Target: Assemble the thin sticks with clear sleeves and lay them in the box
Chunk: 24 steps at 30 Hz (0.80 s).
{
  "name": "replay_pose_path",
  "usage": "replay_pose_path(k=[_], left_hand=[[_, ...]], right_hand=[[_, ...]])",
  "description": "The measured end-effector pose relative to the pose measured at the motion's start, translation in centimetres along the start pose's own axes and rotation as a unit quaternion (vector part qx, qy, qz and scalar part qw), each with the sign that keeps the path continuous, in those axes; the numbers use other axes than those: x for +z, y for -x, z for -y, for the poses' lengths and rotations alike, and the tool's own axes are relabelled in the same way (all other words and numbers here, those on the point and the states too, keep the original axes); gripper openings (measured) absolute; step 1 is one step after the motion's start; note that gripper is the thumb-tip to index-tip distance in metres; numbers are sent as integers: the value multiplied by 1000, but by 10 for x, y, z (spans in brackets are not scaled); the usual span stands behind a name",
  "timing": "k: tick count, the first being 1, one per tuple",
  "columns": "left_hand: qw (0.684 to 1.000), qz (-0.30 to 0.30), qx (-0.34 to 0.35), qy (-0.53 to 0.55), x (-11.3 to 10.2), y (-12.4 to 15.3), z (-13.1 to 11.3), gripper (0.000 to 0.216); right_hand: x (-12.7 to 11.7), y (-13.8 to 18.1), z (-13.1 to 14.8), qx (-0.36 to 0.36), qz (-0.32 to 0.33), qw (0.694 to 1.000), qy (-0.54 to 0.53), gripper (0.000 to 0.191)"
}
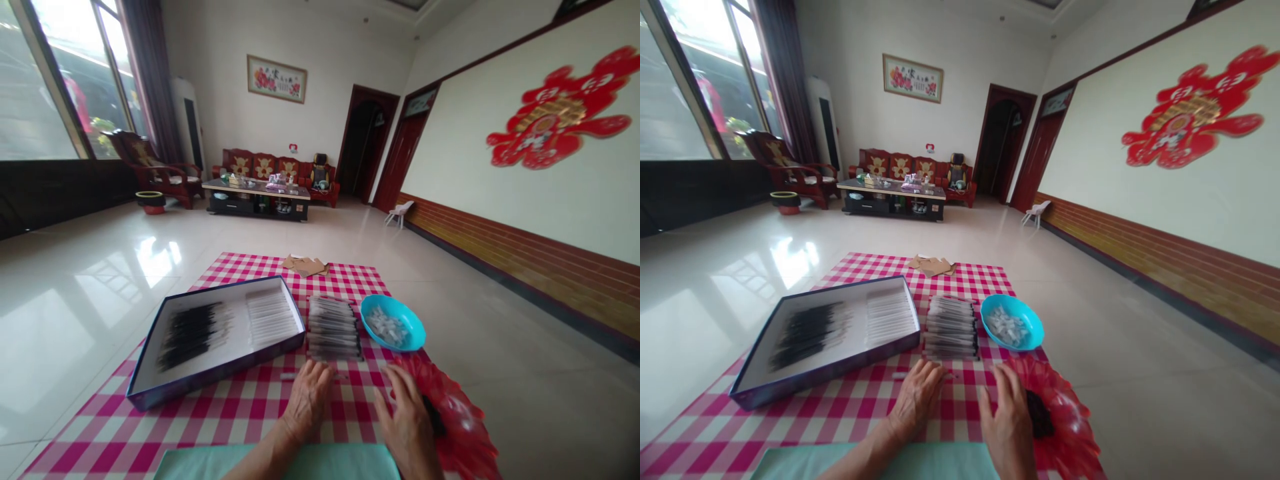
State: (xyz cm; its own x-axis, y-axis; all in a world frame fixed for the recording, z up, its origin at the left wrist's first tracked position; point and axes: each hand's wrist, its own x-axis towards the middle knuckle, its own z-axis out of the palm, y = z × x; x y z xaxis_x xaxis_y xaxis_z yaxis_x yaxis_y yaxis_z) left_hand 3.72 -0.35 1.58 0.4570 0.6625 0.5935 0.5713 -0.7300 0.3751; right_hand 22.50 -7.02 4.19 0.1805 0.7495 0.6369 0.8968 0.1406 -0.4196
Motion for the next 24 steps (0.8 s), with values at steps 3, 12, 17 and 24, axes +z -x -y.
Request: replay_pose_path(k=[3,12,17,24], left_hand=[[999,-7,21,24,-8,-7,-8,26],[893,-140,-207,373,-33,-32,-23,19],[787,-162,-296,516,-32,-39,-16,30],[749,-169,-355,534,-25,-29,4,31]], right_hand=[[8,0,24,24,13,993,-114,21],[34,5,69,298,200,802,-478,36],[48,15,83,325,227,712,-579,34],[53,21,68,339,209,718,-571,23]])
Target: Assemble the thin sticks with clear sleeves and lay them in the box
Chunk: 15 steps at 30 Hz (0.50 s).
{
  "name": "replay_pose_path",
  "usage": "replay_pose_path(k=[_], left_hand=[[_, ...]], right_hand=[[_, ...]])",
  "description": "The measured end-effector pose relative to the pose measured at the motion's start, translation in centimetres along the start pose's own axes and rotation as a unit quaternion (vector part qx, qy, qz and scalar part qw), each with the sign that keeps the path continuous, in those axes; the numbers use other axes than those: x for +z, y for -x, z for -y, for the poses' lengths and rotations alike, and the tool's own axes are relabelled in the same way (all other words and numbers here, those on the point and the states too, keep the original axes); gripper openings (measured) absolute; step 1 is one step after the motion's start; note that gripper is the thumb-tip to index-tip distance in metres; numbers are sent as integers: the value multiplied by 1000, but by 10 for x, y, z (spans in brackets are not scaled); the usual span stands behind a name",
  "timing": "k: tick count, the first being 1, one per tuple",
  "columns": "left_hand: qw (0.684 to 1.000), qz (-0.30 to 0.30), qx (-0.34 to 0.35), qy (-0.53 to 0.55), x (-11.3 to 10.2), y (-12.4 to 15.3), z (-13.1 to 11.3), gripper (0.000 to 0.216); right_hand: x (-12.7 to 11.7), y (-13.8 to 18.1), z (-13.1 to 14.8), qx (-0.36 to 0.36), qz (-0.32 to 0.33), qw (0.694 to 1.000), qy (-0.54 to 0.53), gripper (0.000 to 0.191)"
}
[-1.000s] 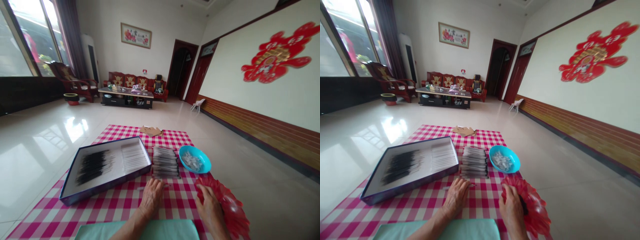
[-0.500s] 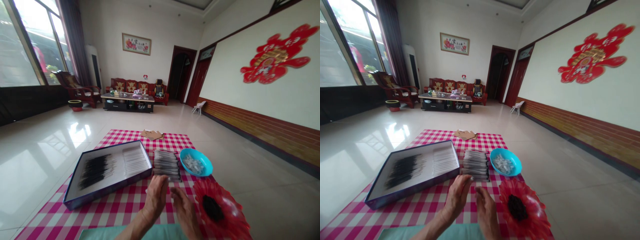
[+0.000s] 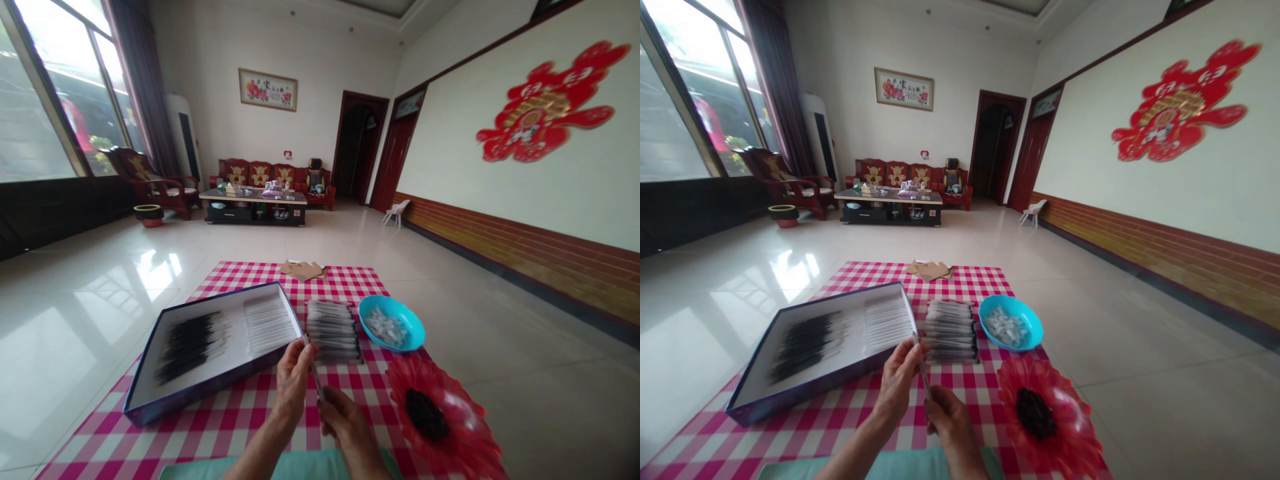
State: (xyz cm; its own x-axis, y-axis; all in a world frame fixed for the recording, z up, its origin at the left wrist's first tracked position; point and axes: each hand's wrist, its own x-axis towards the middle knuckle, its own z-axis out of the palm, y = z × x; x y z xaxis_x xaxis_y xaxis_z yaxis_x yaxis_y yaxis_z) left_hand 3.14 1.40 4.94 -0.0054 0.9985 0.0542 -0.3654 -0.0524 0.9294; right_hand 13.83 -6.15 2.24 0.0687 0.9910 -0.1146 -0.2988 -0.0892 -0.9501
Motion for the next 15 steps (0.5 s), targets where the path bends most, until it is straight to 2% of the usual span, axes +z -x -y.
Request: replay_pose_path(k=[4,8,11,15], left_hand=[[1000,2,-25,9,-10,-1,9,29],[998,22,-53,33,-14,4,16,30],[996,21,-68,60,-13,9,19,36],[992,24,-85,86,-10,12,23,37]], right_hand=[[-11,-5,-4,10,-63,992,-104,25],[-18,-13,-7,22,-116,964,-237,25],[-21,-16,-9,28,-133,948,-288,23],[-23,-17,-9,29,-130,942,-308,24]])
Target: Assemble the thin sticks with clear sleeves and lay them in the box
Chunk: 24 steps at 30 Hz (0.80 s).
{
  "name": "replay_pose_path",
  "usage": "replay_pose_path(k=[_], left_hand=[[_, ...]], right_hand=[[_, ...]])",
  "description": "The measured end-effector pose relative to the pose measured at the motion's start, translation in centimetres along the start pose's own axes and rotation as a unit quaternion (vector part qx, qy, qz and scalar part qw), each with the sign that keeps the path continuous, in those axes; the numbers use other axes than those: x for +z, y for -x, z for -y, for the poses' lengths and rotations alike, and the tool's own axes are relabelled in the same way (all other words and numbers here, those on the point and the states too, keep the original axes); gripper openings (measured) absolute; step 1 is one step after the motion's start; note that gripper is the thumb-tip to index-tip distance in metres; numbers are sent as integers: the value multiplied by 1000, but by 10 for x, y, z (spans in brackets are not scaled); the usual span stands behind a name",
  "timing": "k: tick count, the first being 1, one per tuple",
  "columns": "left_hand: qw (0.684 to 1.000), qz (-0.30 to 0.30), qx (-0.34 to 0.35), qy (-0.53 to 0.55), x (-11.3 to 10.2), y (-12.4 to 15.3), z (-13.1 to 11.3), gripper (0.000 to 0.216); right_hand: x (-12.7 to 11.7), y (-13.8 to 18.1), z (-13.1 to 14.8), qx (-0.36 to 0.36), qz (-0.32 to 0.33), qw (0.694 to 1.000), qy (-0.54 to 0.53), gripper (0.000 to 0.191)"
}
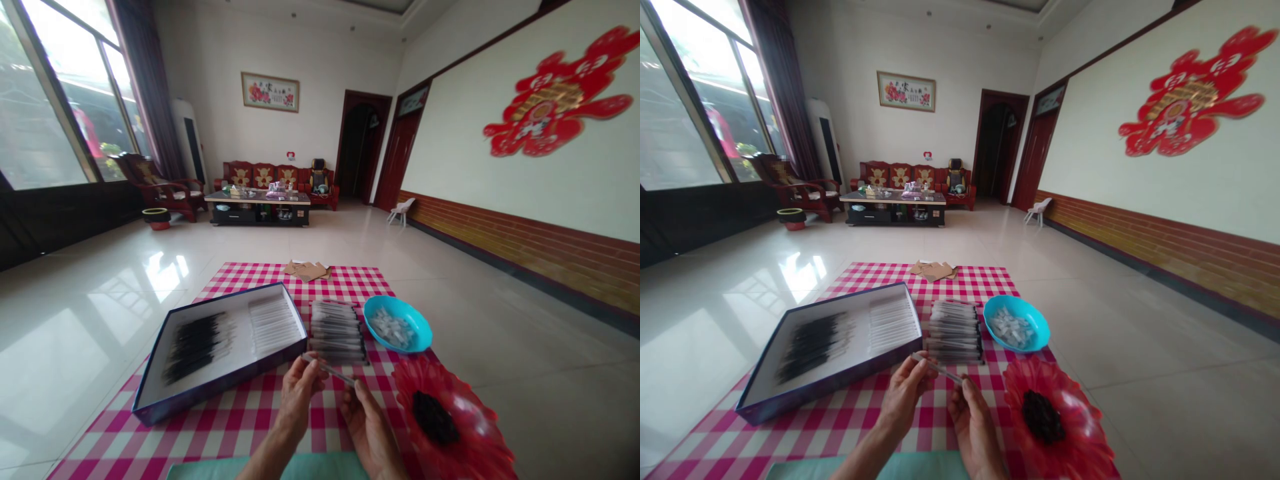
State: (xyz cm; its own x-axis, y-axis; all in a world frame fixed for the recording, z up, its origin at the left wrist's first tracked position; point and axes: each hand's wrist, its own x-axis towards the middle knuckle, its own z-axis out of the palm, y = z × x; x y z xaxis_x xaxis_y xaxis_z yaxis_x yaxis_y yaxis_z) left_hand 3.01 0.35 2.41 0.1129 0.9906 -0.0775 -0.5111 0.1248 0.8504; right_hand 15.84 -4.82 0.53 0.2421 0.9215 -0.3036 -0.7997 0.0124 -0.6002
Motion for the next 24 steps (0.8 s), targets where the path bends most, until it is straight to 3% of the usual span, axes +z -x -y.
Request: replay_pose_path(k=[6,12,18,21,24], left_hand=[[999,-35,-31,21,-2,-2,4,40],[1000,-25,3,-15,-4,-2,3,39],[993,66,40,-94,9,10,-2,35],[990,61,44,-121,9,10,-4,41],[988,43,32,-147,3,7,-2,50]], right_hand=[[2,0,0,-9,-4,1000,13,28],[2,4,-2,-12,31,993,110,31],[16,19,4,-60,122,944,301,25],[21,24,8,-79,133,923,352,28],[16,22,6,-73,129,923,355,26]])
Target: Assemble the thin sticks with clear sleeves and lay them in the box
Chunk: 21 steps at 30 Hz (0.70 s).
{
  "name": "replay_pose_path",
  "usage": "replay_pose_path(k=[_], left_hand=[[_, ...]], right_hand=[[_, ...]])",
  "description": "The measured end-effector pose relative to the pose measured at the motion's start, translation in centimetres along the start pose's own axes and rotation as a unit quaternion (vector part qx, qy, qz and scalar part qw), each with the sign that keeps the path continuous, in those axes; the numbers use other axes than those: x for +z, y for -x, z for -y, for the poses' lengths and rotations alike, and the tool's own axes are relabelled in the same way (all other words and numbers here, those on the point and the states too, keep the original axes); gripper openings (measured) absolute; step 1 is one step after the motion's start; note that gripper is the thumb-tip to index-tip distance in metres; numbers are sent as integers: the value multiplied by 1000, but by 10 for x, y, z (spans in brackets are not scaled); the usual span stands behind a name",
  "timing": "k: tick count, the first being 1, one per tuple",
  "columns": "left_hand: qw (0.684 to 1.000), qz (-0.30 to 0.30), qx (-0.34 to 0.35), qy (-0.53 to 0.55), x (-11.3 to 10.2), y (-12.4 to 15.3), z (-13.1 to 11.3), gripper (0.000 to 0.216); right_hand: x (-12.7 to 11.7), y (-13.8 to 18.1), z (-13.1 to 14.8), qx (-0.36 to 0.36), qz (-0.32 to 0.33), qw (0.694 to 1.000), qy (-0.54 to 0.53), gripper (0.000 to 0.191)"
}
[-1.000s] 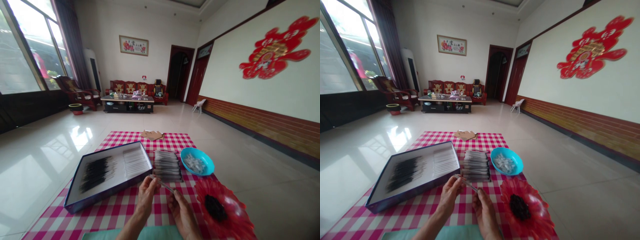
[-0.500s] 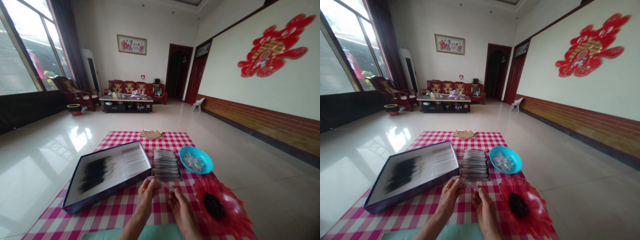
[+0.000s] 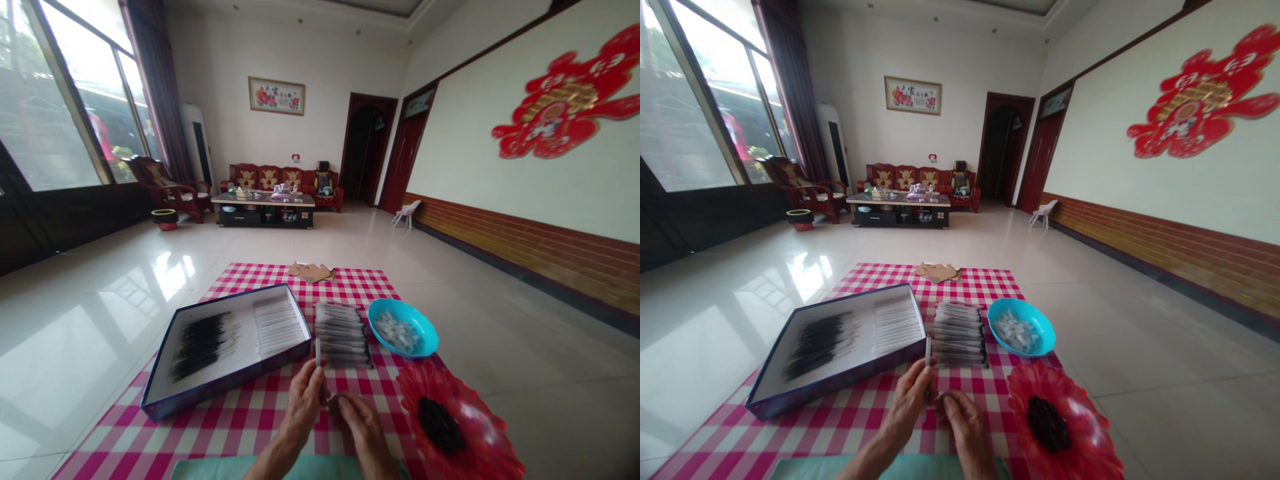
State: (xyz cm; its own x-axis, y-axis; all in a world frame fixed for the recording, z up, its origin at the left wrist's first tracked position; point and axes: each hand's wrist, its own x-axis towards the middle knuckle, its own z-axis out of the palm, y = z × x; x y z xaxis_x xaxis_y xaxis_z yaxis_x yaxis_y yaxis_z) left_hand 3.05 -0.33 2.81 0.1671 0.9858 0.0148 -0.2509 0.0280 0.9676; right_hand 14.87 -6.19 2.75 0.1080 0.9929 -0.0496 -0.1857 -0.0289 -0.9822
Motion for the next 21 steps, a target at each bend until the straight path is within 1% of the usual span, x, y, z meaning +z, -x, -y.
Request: replay_pose_path(k=[2,5,8,11,13,16,19,21], left_hand=[[999,-2,-5,-39,-5,0,4,53],[990,17,25,-138,-10,8,6,48],[960,60,73,-265,-15,19,4,42],[923,88,93,-364,-22,27,3,35],[906,108,98,-397,-26,30,2,36],[892,136,106,-418,-28,33,-2,35],[886,142,125,-424,-25,34,-6,32],[877,140,149,-435,-23,34,-9,29]], right_hand=[[-2,-2,-7,8,-14,1000,-12,26],[-4,-5,-13,0,-36,999,-21,30],[-7,-5,-10,-32,-60,998,-8,33],[-10,-5,-8,-44,-73,996,16,32],[-11,-6,-10,-43,-74,996,21,29],[-11,-8,-16,-36,-73,997,-4,26],[-10,-10,-19,-27,-68,997,-32,26],[-9,-10,-18,-27,-64,997,-24,26]])
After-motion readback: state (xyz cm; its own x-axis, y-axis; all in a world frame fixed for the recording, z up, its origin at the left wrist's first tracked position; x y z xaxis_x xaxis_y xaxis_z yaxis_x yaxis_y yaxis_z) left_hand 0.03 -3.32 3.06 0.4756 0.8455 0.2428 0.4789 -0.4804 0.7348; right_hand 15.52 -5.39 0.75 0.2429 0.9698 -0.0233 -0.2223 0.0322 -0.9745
